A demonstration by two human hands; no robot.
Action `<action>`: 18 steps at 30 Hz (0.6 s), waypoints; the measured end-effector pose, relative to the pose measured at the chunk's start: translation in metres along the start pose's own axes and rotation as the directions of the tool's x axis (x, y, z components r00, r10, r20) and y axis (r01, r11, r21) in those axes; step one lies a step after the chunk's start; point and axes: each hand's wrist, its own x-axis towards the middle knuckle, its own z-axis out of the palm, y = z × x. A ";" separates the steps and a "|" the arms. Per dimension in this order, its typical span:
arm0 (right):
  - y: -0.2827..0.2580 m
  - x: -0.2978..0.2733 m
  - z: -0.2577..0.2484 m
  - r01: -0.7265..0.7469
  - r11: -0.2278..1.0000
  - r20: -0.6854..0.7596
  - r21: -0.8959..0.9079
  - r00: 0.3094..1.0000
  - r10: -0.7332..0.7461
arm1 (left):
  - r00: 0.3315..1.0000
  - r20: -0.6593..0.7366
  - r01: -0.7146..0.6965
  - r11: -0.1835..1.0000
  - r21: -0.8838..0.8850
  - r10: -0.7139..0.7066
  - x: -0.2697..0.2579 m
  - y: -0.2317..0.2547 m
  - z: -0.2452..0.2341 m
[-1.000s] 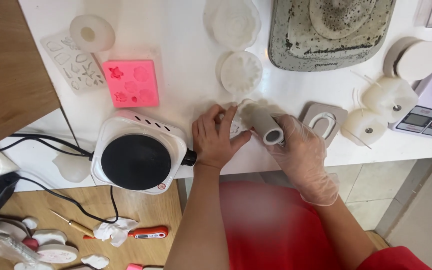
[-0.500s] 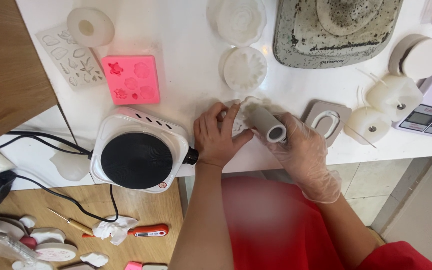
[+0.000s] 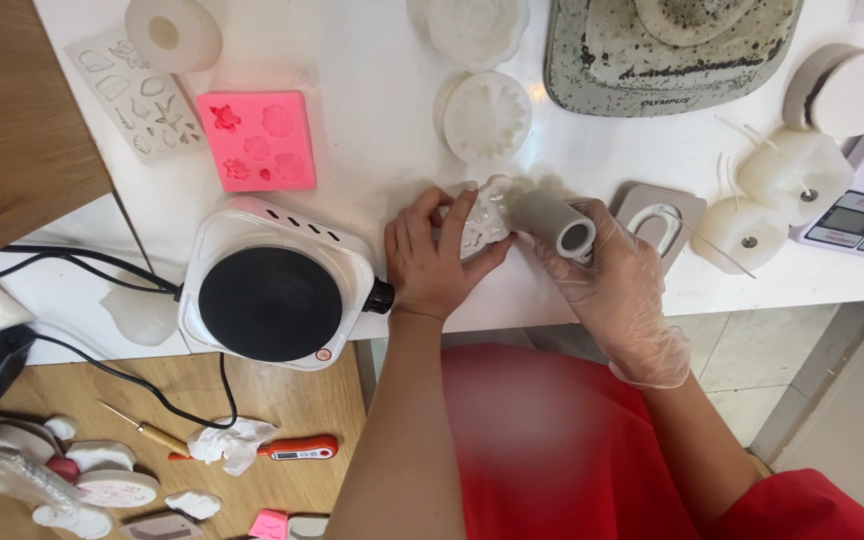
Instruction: Using a heat gun to heat and smooth the surface of wax in silicone molds.
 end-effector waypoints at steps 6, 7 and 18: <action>-0.007 0.000 0.000 -0.076 0.995 -0.008 0.058 0.997 0.077 | 1.000 0.005 -0.006 1.000 -0.030 0.006 0.002 0.001 0.002; -0.009 -0.001 0.001 -0.087 0.994 -0.005 0.071 0.996 0.087 | 1.000 0.000 -0.006 1.000 -0.014 0.006 0.001 0.000 0.000; -0.015 -0.013 0.013 -0.021 0.994 0.104 0.103 0.995 0.011 | 0.999 0.037 0.017 1.000 -0.019 -0.017 -0.001 0.001 -0.003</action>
